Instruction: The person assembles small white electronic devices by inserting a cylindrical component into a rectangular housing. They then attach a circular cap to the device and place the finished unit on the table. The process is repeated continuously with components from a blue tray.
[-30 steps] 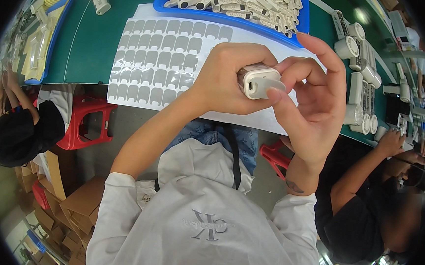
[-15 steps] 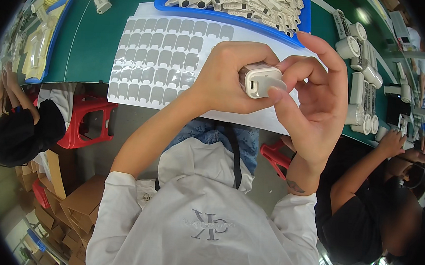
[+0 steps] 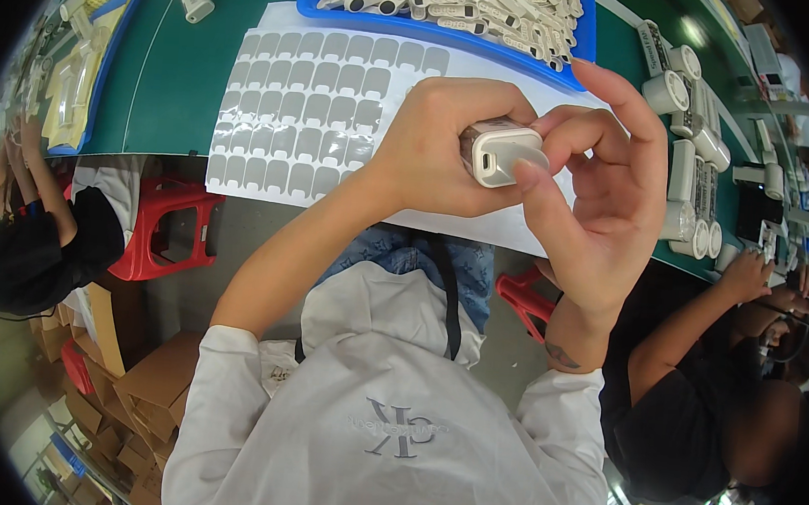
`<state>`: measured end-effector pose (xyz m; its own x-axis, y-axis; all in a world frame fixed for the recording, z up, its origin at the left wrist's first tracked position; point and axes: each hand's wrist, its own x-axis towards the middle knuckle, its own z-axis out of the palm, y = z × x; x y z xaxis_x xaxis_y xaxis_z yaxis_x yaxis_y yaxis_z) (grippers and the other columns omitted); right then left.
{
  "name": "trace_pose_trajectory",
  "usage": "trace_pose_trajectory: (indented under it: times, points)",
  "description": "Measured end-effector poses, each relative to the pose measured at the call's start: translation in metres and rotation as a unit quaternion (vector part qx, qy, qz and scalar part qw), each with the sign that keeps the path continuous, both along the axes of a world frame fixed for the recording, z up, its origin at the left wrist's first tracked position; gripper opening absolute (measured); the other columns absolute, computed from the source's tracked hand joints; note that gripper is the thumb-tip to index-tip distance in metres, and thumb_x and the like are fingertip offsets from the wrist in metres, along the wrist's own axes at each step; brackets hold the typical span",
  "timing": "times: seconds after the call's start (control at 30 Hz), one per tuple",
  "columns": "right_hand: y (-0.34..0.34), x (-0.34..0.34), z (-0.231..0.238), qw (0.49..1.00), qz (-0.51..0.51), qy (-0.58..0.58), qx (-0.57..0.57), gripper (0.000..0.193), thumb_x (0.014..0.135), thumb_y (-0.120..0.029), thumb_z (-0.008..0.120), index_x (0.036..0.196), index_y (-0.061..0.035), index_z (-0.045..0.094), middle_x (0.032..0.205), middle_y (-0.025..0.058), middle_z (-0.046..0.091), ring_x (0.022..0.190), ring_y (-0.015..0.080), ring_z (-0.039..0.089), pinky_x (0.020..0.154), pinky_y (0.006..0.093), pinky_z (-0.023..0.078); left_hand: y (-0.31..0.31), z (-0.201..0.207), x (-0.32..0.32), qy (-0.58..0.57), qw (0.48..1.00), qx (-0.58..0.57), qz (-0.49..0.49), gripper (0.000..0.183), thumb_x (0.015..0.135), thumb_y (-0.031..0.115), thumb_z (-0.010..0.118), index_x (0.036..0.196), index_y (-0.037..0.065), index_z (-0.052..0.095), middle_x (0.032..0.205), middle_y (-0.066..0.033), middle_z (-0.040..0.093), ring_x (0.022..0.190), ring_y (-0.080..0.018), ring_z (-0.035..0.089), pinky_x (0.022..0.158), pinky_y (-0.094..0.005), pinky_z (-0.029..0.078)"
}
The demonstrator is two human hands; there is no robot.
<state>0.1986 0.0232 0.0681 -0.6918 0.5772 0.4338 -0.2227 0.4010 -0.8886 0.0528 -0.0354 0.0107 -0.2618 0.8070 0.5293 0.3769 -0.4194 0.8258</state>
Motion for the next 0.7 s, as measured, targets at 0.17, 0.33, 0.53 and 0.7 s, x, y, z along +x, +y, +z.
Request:
trace_pose_trajectory:
  times: [0.17, 0.33, 0.53, 0.7]
  points:
    - [0.001, -0.001, 0.001, 1.000, -0.004, 0.001, 0.021, 0.062, 0.076, 0.007, 0.069, 0.134, 0.0043, 0.047, 0.080, 0.0036, 0.057, 0.092, 0.0152, 0.058, 0.091, 0.0311, 0.045, 0.001, 0.000, 0.000, -0.004, 1.000, -0.002, -0.002, 0.033, 0.058, 0.020, 0.085, 0.081, 0.006, 0.066, 0.071, -0.0080, 0.065, 0.061, -0.0250, 0.064, 0.055, -0.0317, 0.049]
    - [-0.001, -0.002, 0.001, 0.999, -0.009, 0.001, 0.033, 0.061, 0.076, 0.008, 0.068, 0.133, 0.0045, 0.047, 0.080, 0.0035, 0.056, 0.092, 0.0151, 0.058, 0.091, 0.0309, 0.045, 0.000, -0.001, -0.001, 0.003, 1.000, -0.004, -0.001, 0.033, 0.058, 0.020, 0.084, 0.082, 0.006, 0.066, 0.072, -0.0083, 0.065, 0.062, -0.0253, 0.064, 0.057, -0.0321, 0.050]
    - [-0.004, -0.003, 0.004, 0.993, -0.048, -0.050, 0.093, 0.056, 0.072, 0.005, 0.072, 0.125, 0.0017, 0.056, 0.075, 0.0004, 0.054, 0.079, 0.0111, 0.057, 0.078, 0.0256, 0.047, -0.004, 0.001, -0.001, 0.009, 1.000, 0.002, 0.001, 0.032, 0.058, 0.017, 0.083, 0.083, 0.006, 0.065, 0.073, -0.0076, 0.065, 0.062, -0.0241, 0.063, 0.057, -0.0311, 0.049]
    - [0.013, 0.006, 0.021, 0.962, -0.067, -0.233, 0.125, 0.043, 0.077, -0.019, 0.080, 0.116, -0.0112, 0.062, 0.058, -0.0005, 0.046, 0.054, 0.0081, 0.047, 0.052, 0.0235, 0.039, -0.008, 0.011, -0.014, -0.015, 0.995, -0.022, -0.094, 0.026, 0.061, 0.009, 0.072, 0.085, 0.006, 0.062, 0.076, -0.0068, 0.063, 0.062, -0.0203, 0.059, 0.058, -0.0283, 0.047]
